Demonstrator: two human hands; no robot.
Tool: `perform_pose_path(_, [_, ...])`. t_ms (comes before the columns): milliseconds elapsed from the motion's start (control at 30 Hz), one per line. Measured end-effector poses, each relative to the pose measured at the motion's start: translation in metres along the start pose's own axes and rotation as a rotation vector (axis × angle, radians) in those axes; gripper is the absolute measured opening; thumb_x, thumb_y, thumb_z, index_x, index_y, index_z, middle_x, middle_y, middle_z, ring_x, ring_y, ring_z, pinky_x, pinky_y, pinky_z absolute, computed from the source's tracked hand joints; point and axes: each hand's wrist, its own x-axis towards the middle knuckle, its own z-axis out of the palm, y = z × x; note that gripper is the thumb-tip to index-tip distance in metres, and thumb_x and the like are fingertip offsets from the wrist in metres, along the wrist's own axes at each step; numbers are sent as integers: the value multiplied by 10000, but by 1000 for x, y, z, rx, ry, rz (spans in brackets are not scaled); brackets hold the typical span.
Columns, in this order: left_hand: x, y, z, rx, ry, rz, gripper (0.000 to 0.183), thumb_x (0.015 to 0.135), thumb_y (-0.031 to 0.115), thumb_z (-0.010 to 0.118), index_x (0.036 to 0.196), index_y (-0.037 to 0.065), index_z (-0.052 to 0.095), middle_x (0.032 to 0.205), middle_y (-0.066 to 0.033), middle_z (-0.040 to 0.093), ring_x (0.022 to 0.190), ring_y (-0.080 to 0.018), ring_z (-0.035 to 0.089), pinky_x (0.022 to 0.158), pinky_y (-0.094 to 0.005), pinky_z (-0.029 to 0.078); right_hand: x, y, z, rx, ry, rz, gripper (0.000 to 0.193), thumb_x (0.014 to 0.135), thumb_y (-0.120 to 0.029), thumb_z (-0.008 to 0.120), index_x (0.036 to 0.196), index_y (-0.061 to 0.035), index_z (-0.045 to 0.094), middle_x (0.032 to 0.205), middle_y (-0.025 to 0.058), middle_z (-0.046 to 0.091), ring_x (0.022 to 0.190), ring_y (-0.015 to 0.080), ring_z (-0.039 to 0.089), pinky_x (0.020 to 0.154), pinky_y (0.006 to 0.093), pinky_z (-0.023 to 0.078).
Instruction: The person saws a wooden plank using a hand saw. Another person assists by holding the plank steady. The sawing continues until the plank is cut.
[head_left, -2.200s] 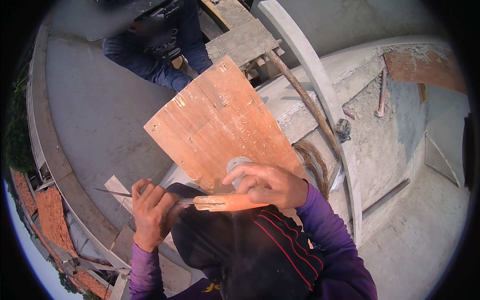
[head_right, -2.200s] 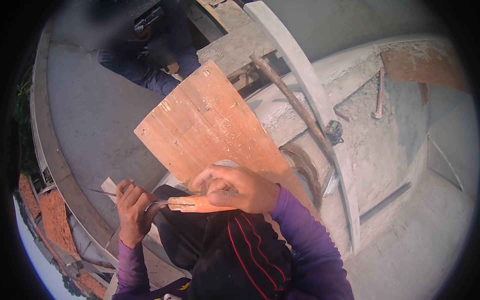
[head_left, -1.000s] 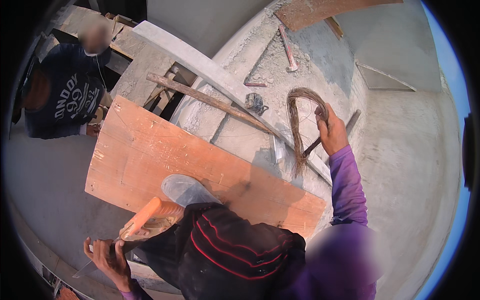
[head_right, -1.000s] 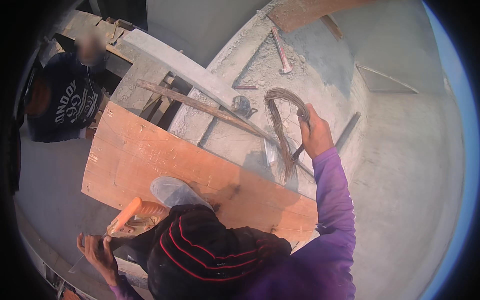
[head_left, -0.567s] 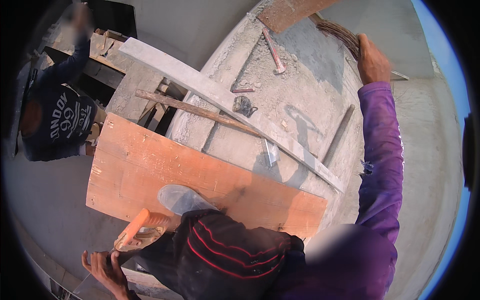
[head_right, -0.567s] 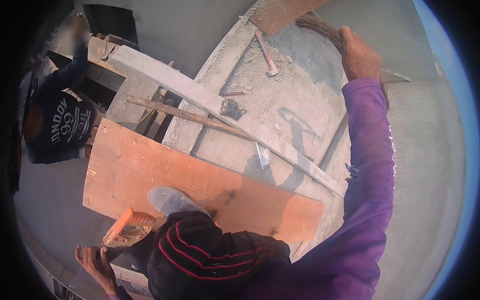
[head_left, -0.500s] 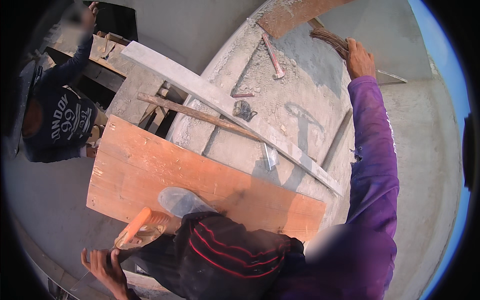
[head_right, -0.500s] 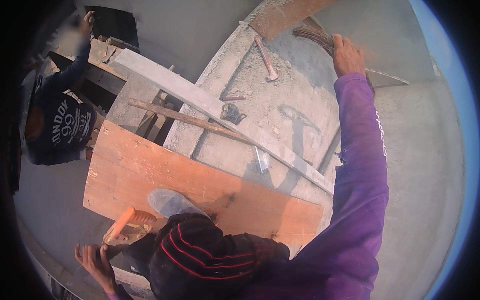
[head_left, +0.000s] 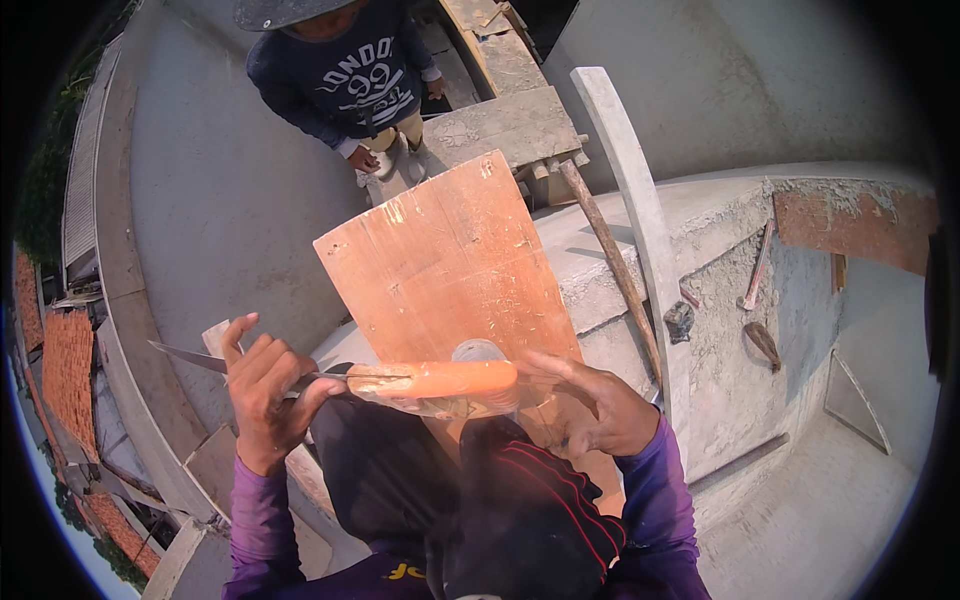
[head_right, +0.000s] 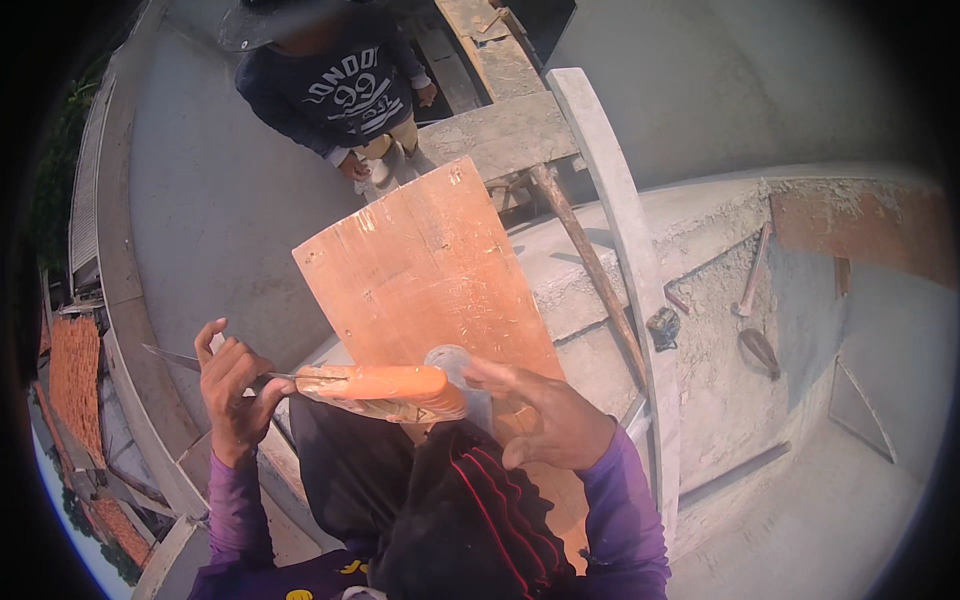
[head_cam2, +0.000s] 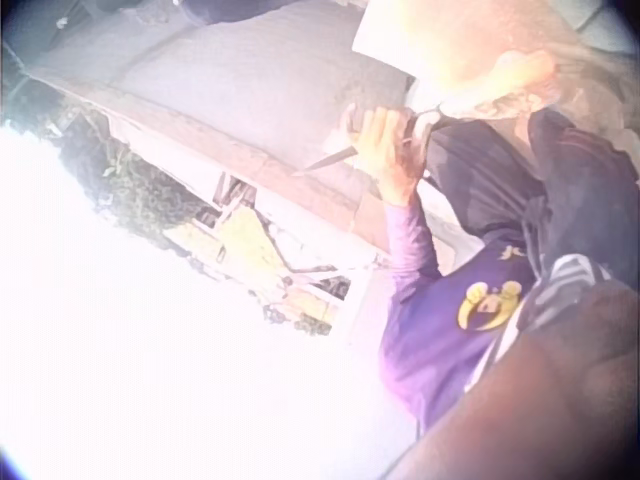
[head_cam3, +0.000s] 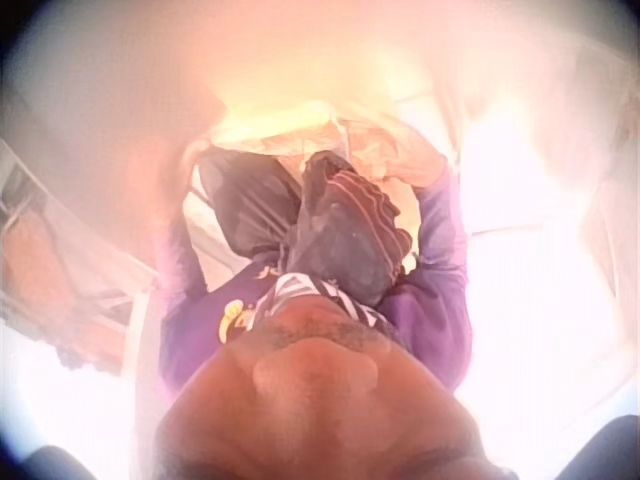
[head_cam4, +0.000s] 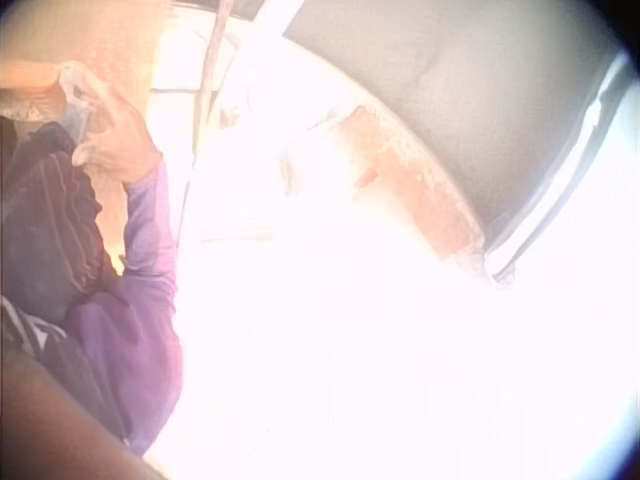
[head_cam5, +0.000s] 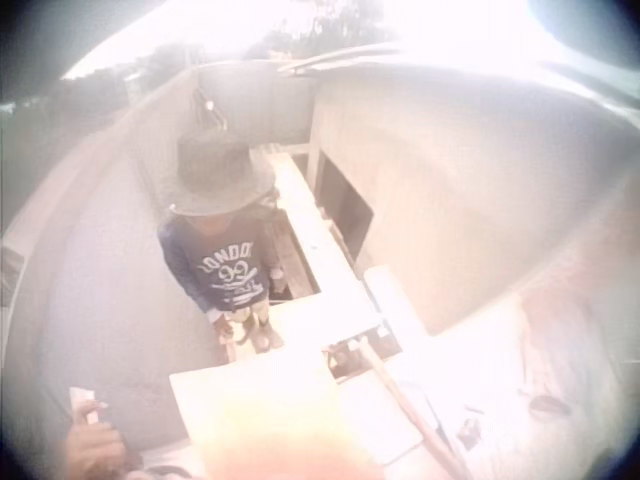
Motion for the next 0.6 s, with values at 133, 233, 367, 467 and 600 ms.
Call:
perform_pose_path(133, [22, 22, 16, -132, 41, 96, 431, 764, 469, 918, 744, 123, 661, 671, 3, 520, 654, -190, 544, 1131, -525, 420, 8, -64, 15, -88, 63, 123, 790, 795, -470, 953, 1361, 10, 683, 1241, 174, 753, 1157, 302, 732, 1020, 401, 549])
perform_pose_path(233, [38, 53, 46, -278, 36, 176, 400, 793, 459, 907, 771, 134, 675, 690, 8, 542, 685, -183, 565, 1141, -523, 418, -12, -98, 8, -30, 167, 289, 482, 830, -282, 932, 1169, 17, 764, 1028, 96, 785, 982, 187, 752, 897, 331, 570])
perform_pose_path(367, [65, 86, 81, -399, 113, 285, 424, 811, 503, 894, 992, 143, 761, 863, 0, 675, 881, -199, 674, 1226, -585, 364, -71, -91, 3, 92, 526, 244, 454, 843, -283, 925, 1078, 43, 714, 922, 85, 738, 775, 153, 695, 713, 296, 549])
perform_pose_path(467, [75, 92, 95, -438, 309, 113, 500, 848, 434, 896, 1221, 144, 732, 1151, -59, 719, 1135, -261, 680, 1257, -614, 333, -102, -92, 4, 209, 729, 180, 424, 865, -267, 898, 1013, 33, 638, 828, 79, 677, 629, 128, 615, 584, 279, 496])
perform_pose_path(600, [52, 13, 152, -308, 416, -407, 544, 947, 247, 830, 1402, 40, 616, 1349, -173, 649, 1296, -393, 602, 1216, -498, 396, -120, -89, 10, 296, 846, 138, 396, 894, -241, 858, 987, -4, 555, 745, 51, 591, 548, 109, 543, 521, 276, 447])
